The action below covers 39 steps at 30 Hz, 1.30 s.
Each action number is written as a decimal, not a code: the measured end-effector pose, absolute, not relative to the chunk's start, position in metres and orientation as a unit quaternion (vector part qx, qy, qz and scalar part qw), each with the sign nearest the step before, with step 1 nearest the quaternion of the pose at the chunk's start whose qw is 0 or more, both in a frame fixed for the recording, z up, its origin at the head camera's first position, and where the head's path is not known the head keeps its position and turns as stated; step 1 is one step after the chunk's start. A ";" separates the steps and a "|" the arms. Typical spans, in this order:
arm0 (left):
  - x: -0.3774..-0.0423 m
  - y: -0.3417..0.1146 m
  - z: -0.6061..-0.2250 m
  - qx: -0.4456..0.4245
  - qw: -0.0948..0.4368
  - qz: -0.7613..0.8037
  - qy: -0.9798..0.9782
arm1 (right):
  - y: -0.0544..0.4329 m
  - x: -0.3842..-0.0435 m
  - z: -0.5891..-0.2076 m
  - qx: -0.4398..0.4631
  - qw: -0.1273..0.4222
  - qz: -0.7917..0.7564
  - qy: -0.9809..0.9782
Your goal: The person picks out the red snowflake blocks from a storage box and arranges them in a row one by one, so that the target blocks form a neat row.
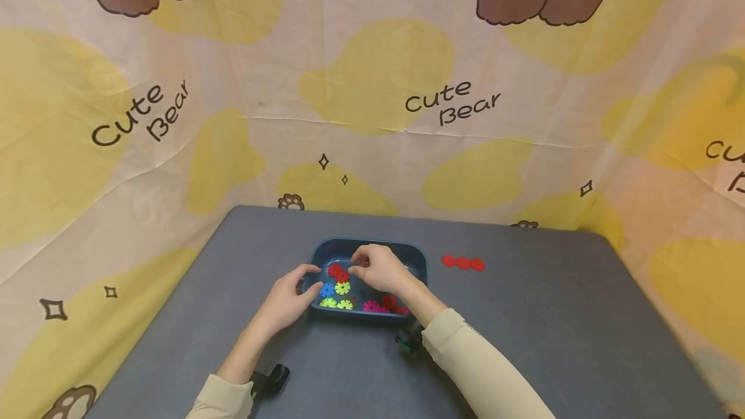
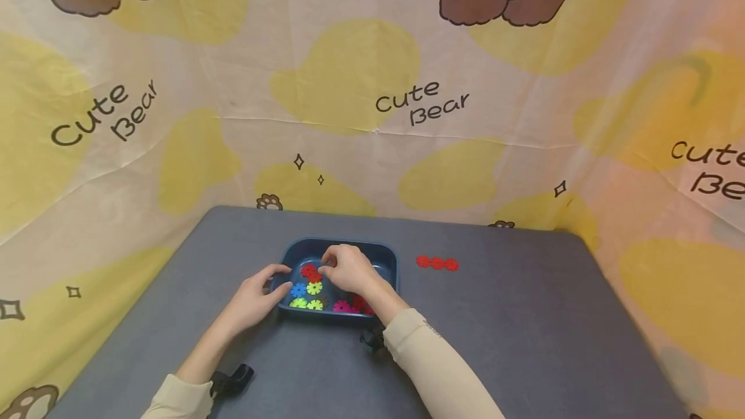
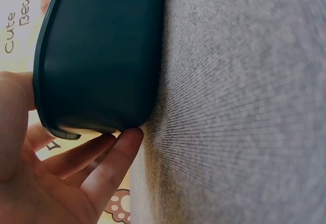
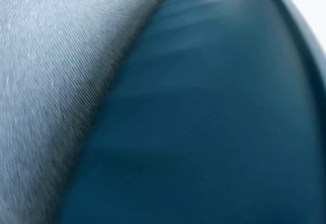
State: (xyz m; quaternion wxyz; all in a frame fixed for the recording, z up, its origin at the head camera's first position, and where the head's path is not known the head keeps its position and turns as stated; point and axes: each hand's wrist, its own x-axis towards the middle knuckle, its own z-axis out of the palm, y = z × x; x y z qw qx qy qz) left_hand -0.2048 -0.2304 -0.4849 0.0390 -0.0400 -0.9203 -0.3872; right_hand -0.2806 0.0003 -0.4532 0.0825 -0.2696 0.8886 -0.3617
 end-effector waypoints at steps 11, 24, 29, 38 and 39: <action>-0.206 -0.230 -0.482 -0.043 0.036 -0.392 -0.918 | -0.017 -0.289 -0.463 -0.260 0.108 -0.318 0.906; -0.205 -0.229 -0.484 -0.050 0.031 -0.399 -0.915 | -0.027 -0.291 -0.474 -0.265 0.104 -0.264 0.921; -0.205 -0.229 -0.485 -0.049 0.037 -0.396 -0.916 | -0.030 -0.290 -0.478 -0.261 0.096 -0.242 0.929; -0.204 -0.230 -0.486 -0.049 0.042 -0.386 -0.920 | -0.030 -0.292 -0.480 -0.257 0.100 -0.252 0.928; -0.204 -0.231 -0.486 -0.048 0.042 -0.387 -0.920 | -0.030 -0.292 -0.480 -0.257 0.102 -0.258 0.926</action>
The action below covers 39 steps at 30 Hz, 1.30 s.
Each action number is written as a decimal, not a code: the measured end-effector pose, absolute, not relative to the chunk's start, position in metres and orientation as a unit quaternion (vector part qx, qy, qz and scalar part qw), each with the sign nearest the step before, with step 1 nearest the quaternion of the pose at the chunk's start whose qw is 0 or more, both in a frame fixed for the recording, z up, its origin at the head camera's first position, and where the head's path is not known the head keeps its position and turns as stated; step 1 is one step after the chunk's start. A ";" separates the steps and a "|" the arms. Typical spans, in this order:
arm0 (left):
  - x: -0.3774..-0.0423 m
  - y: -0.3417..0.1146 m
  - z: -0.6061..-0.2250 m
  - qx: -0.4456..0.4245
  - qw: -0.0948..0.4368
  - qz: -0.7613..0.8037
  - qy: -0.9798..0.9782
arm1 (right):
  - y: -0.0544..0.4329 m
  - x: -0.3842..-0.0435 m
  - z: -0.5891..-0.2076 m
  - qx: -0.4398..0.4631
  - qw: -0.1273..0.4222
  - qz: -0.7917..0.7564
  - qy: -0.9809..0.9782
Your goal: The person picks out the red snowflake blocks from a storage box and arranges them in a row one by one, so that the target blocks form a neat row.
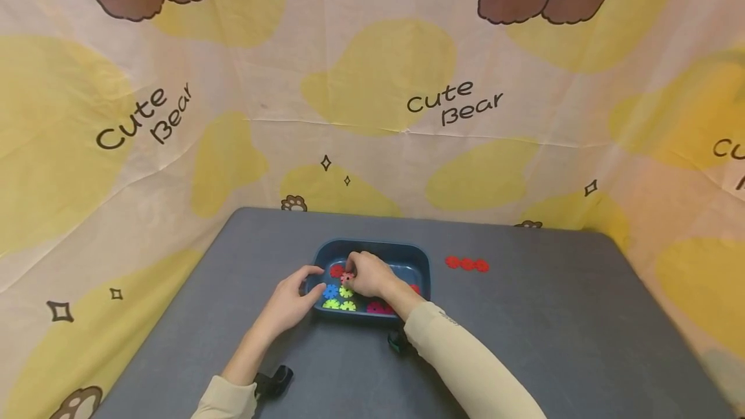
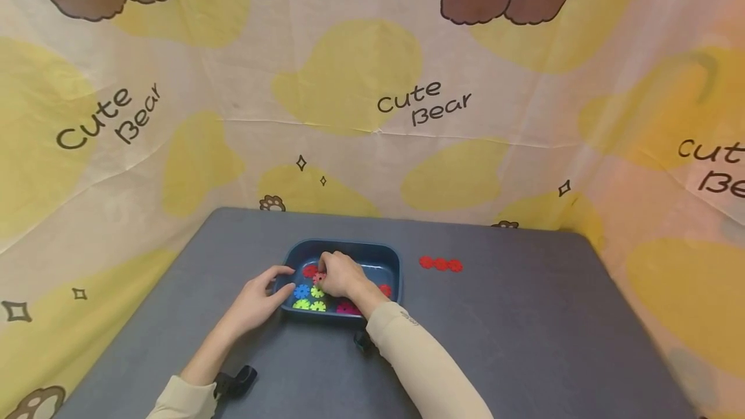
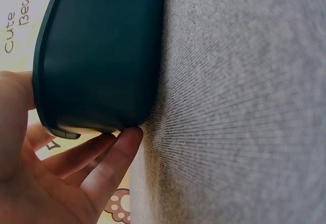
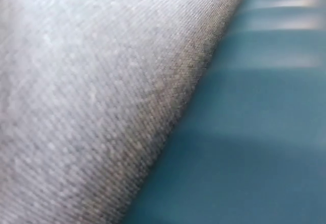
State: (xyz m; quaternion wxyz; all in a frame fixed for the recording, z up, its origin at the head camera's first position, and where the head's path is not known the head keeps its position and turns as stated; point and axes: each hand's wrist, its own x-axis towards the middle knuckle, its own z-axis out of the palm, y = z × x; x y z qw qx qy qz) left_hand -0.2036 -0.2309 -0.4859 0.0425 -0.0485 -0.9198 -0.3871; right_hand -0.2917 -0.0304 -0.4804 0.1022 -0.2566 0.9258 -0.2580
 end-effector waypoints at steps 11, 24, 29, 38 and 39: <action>-0.204 -0.231 -0.487 -0.051 0.040 -0.392 -0.918 | -0.020 -0.284 -0.472 -0.256 0.112 -0.317 0.906; -0.206 -0.231 -0.487 -0.049 0.040 -0.383 -0.921 | 0.000 -0.268 -0.449 -0.290 0.121 -0.364 0.877; -0.206 -0.231 -0.487 -0.048 0.040 -0.384 -0.921 | 0.013 -0.262 -0.438 -0.304 0.110 -0.370 0.871; -0.203 -0.232 -0.485 -0.053 0.042 -0.381 -0.922 | 0.040 -0.255 -0.424 -0.315 0.093 -0.373 0.868; -0.203 -0.232 -0.485 -0.053 0.041 -0.380 -0.923 | 0.043 -0.255 -0.423 -0.315 0.091 -0.372 0.868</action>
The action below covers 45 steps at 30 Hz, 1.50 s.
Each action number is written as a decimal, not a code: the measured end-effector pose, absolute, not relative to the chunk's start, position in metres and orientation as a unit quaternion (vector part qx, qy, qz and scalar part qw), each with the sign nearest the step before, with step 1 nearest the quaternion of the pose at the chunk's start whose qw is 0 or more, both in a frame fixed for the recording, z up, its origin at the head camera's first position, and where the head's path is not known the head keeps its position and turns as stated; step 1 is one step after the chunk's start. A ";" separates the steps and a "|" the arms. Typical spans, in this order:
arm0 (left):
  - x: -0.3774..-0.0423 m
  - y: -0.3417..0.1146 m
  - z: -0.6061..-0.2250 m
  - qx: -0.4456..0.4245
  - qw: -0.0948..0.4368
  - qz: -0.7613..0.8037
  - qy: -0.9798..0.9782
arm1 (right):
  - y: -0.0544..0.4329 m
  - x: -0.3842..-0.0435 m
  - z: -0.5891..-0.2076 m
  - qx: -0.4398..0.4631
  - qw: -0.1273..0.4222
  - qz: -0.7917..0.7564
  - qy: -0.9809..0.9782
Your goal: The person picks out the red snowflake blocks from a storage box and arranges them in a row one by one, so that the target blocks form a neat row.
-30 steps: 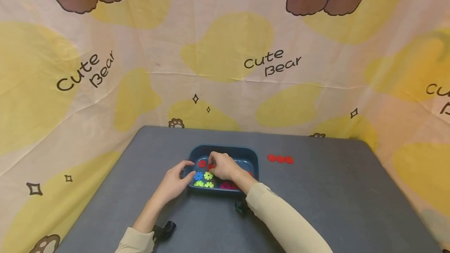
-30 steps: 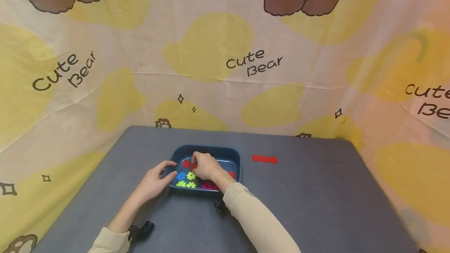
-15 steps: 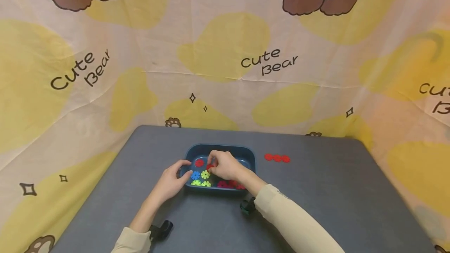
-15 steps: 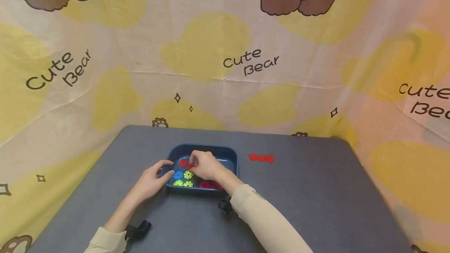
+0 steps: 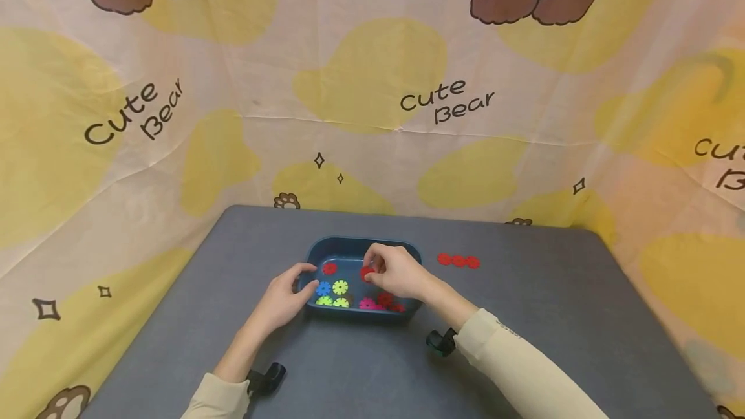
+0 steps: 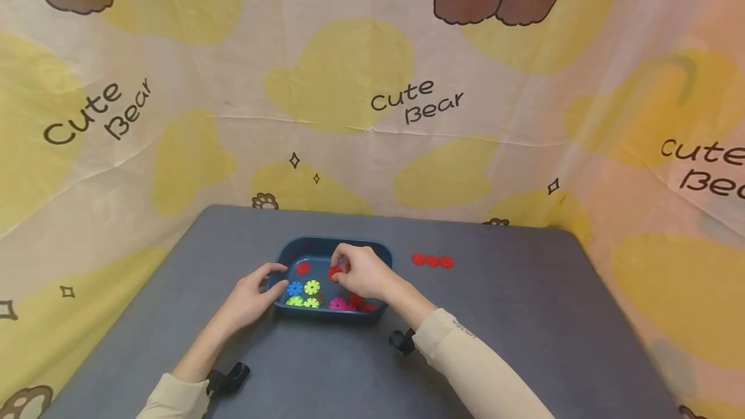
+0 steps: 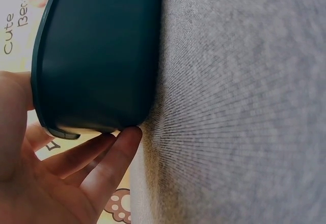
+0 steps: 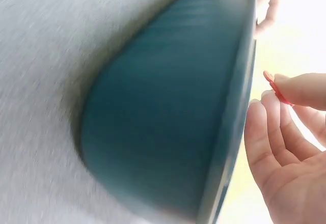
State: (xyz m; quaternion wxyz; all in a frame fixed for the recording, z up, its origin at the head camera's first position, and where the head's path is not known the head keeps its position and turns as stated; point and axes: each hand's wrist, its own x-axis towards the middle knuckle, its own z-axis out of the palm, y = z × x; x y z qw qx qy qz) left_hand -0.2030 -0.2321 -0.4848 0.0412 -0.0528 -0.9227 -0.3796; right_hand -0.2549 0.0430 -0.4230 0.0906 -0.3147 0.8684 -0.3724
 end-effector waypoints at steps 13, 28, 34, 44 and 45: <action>-0.202 -0.231 -0.481 -0.041 0.044 -0.376 -0.925 | 0.085 -0.261 -0.415 -0.323 0.067 -0.380 0.864; -0.202 -0.229 -0.480 -0.043 0.043 -0.381 -0.923 | 0.162 -0.272 -0.420 -0.261 0.018 -0.364 0.894; -0.201 -0.229 -0.479 -0.044 0.044 -0.379 -0.923 | 0.189 -0.277 -0.425 -0.212 0.009 -0.382 0.900; -0.200 -0.231 -0.481 -0.045 0.046 -0.378 -0.924 | 0.228 -0.284 -0.443 -0.126 0.001 -0.444 0.887; -0.200 -0.231 -0.482 -0.044 0.047 -0.377 -0.924 | 0.231 -0.286 -0.446 -0.116 0.005 -0.450 0.886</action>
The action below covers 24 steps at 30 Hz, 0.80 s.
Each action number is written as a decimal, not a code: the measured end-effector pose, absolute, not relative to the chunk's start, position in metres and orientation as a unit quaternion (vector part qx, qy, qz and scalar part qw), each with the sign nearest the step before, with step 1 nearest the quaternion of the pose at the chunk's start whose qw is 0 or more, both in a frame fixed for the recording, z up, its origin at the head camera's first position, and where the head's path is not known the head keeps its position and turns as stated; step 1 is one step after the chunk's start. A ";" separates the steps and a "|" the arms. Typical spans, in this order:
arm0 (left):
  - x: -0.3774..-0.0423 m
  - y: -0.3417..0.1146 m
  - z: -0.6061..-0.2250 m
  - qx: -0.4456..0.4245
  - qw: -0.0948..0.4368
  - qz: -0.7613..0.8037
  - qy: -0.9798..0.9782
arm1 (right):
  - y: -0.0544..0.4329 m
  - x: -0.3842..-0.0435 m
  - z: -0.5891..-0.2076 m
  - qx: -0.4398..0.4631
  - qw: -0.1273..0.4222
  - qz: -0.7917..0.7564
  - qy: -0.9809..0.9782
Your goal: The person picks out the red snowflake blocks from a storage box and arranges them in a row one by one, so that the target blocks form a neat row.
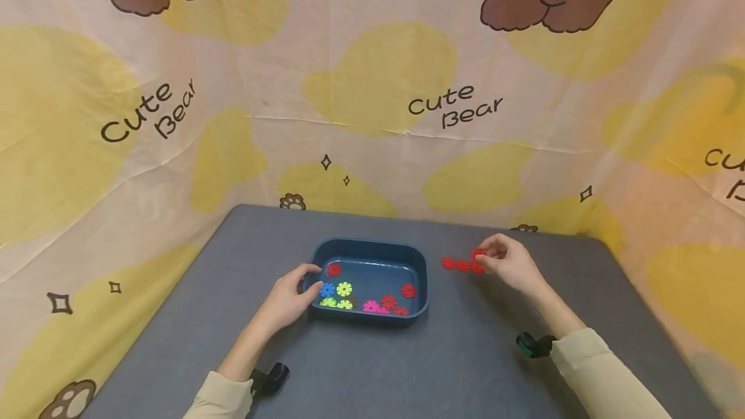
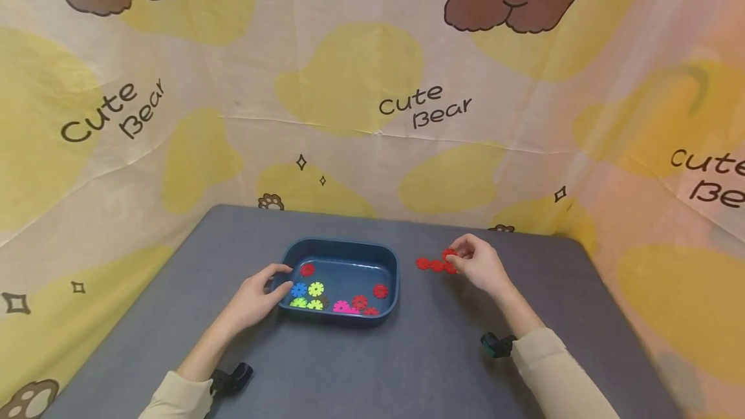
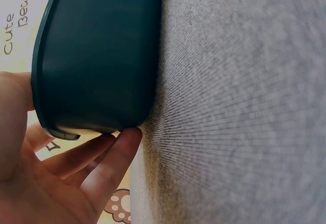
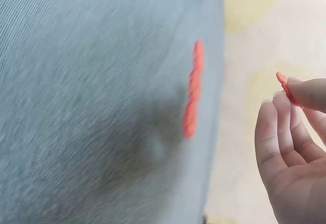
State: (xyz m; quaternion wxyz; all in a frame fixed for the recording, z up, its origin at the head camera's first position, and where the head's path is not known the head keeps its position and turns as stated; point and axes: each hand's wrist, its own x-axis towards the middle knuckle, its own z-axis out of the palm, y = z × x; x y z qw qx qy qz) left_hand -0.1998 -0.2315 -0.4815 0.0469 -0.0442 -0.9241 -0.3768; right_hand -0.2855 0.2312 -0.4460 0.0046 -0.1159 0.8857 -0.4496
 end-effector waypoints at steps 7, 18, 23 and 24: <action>-0.199 -0.231 -0.482 -0.043 0.048 -0.379 -0.923 | 0.252 -0.295 -0.465 -0.071 0.025 -0.471 0.879; -0.198 -0.230 -0.483 -0.036 0.042 -0.384 -0.921 | 0.264 -0.302 -0.490 -0.061 0.036 -0.403 0.913; -0.198 -0.230 -0.483 -0.036 0.043 -0.385 -0.921 | 0.262 -0.305 -0.492 -0.064 0.030 -0.378 0.923; -0.198 -0.230 -0.483 -0.036 0.043 -0.385 -0.921 | 0.261 -0.305 -0.492 -0.066 0.030 -0.374 0.925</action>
